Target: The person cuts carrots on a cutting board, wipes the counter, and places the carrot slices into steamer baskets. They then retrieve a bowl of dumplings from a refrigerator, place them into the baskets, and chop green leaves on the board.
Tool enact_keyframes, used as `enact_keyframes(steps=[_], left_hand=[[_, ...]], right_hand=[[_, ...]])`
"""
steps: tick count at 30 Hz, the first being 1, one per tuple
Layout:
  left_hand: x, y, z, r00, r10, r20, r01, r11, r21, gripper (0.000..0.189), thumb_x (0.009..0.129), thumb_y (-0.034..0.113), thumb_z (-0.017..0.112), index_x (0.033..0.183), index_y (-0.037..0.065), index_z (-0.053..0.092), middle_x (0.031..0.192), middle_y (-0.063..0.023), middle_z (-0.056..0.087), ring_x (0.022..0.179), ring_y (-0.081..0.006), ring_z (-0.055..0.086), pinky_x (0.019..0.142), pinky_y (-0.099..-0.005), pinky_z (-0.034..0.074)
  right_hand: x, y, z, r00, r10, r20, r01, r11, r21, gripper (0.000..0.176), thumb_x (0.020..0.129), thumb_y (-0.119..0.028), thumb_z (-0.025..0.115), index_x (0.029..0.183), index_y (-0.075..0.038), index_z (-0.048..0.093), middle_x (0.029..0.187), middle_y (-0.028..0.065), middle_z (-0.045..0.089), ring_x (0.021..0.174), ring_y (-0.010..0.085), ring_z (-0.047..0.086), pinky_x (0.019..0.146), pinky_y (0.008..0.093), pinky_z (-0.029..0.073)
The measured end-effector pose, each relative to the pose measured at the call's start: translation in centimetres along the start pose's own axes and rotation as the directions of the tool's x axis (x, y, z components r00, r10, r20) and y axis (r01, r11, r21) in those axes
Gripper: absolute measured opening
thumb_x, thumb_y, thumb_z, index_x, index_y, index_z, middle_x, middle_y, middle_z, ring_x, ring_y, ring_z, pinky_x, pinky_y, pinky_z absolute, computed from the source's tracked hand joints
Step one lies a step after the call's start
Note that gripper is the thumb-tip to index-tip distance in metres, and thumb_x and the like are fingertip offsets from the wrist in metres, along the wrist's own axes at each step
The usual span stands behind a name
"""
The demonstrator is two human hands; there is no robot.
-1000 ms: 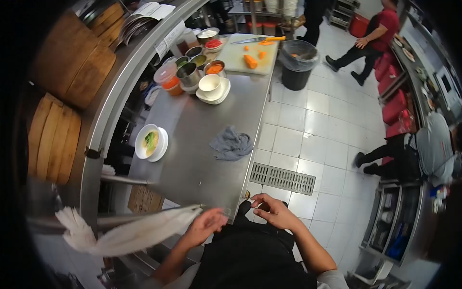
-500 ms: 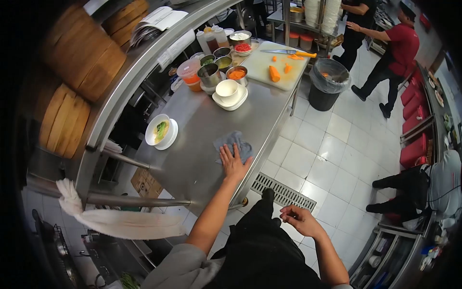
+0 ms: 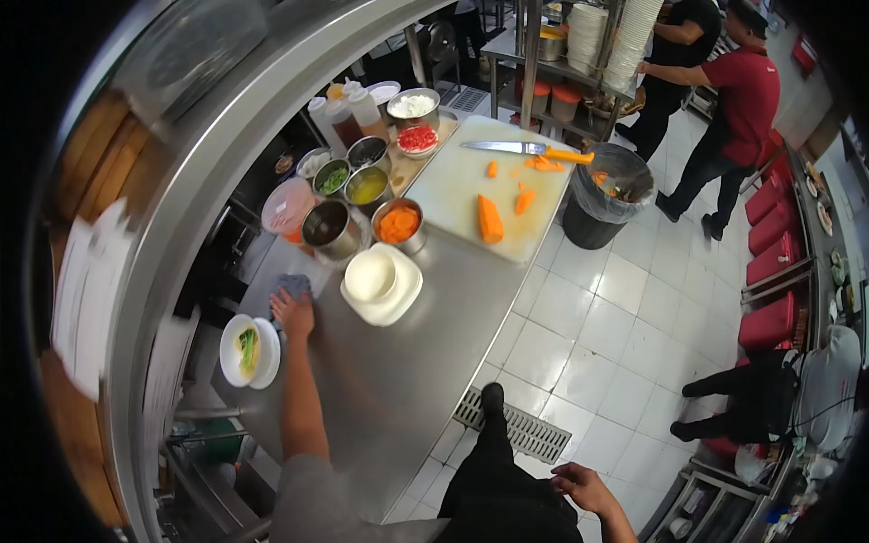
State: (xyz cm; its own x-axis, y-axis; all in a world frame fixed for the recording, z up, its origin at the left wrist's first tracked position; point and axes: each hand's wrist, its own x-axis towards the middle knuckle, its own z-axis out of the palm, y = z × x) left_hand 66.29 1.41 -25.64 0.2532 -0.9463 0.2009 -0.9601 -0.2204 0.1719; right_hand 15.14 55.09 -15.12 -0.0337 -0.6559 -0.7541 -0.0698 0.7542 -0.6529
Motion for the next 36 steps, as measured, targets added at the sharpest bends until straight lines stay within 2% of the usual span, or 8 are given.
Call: enact_keyframes(steps=[8,9,13,16,22,30,34,36], left_hand=[[4.3,7.6,-2.9,0.925,-0.058,0.375,0.097,0.992,-0.086,0.071,0.101,0.044,0.048,0.147,-0.009,0.04,0.158,-0.0331,0.03,0.15,-0.0452,0.023,0.124,-0.0514,0.016],[3.0,3.3,5.3,0.979,0.175,-0.102,-0.178,0.984,-0.021,0.067,0.101,0.039,0.052,0.148,-0.007,0.04,0.159,-0.0323,0.028,0.15,-0.0444,0.023,0.124,-0.0494,0.016],[-15.1,9.3,-7.7,0.915,0.0,0.404,0.08,0.98,-0.18,0.063,0.1,0.031,0.056,0.148,-0.006,0.041,0.163,-0.0276,0.021,0.152,-0.0433,0.019,0.125,-0.0509,0.016],[-28.3,3.9,-9.3,0.976,0.152,0.154,-0.123,0.975,-0.185,0.066,0.099,0.033,0.058,0.149,-0.005,0.039,0.163,-0.0271,0.021,0.153,-0.0407,0.018,0.124,-0.0521,0.018],[-34.9,-14.4,-6.9,0.885,-0.428,-0.182,0.444,0.895,0.052,0.069,0.102,0.038,0.048,0.143,-0.016,0.041,0.153,-0.0371,0.034,0.146,-0.0496,0.027,0.122,-0.0537,0.018],[-31.1,14.7,-3.9,0.999,-0.044,0.016,0.046,0.977,-0.208,0.063,0.095,0.026,0.06,0.146,-0.008,0.044,0.16,-0.0297,0.028,0.15,-0.0465,0.02,0.125,-0.0526,0.012],[-36.6,30.5,0.0,0.862,0.506,-0.003,-0.356,0.603,-0.714,0.049,0.078,0.001,0.068,0.126,0.003,0.064,0.145,-0.0209,0.052,0.141,-0.0389,0.043,0.117,-0.0479,0.034],[-40.1,35.5,-2.9,0.857,0.483,0.179,-0.106,0.505,-0.857,0.037,0.077,-0.003,0.064,0.114,0.0,0.067,0.127,-0.0196,0.062,0.125,-0.0391,0.057,0.107,-0.0444,0.045]], right_hand=[[6.5,-4.6,-2.4,0.997,0.035,0.07,-0.034,0.999,-0.011,0.026,0.1,-0.012,0.062,0.119,0.006,0.062,0.099,0.0099,0.072,0.088,0.016,0.07,0.08,0.0309,0.058],[7.4,-5.3,-2.6,0.993,0.03,0.112,-0.027,0.999,-0.027,0.025,0.1,-0.012,0.062,0.119,0.006,0.062,0.099,0.0097,0.072,0.088,0.0162,0.07,0.079,0.0312,0.058],[11.2,-6.6,-3.7,0.977,-0.035,0.212,0.073,0.982,-0.175,0.025,0.1,-0.015,0.063,0.117,0.003,0.064,0.097,0.009,0.072,0.084,0.0164,0.069,0.077,0.0308,0.057],[14.0,-8.0,-5.0,0.937,-0.106,0.333,0.233,0.899,-0.371,0.028,0.101,-0.016,0.062,0.121,0.003,0.063,0.103,0.0107,0.073,0.09,0.0174,0.069,0.077,0.0312,0.057],[13.7,-10.5,-6.1,0.908,-0.148,0.391,0.278,0.912,-0.301,0.028,0.1,-0.015,0.064,0.123,0.0,0.063,0.105,0.0101,0.072,0.091,0.0165,0.067,0.081,0.0323,0.056],[6.5,-5.5,-13.9,0.937,-0.111,0.332,0.26,0.855,-0.448,0.031,0.099,-0.019,0.065,0.126,-0.003,0.063,0.109,0.0095,0.072,0.102,0.0173,0.067,0.091,0.0327,0.052],[3.9,-2.5,-18.5,0.963,-0.151,0.225,0.238,0.87,-0.433,0.029,0.099,-0.016,0.063,0.125,-0.003,0.063,0.11,0.0089,0.072,0.104,0.0185,0.067,0.093,0.0319,0.052],[4.1,-0.3,-20.2,0.965,-0.181,0.191,0.235,0.918,-0.32,0.027,0.099,-0.016,0.063,0.123,-0.003,0.064,0.108,0.008,0.072,0.1,0.0172,0.067,0.09,0.031,0.052]])
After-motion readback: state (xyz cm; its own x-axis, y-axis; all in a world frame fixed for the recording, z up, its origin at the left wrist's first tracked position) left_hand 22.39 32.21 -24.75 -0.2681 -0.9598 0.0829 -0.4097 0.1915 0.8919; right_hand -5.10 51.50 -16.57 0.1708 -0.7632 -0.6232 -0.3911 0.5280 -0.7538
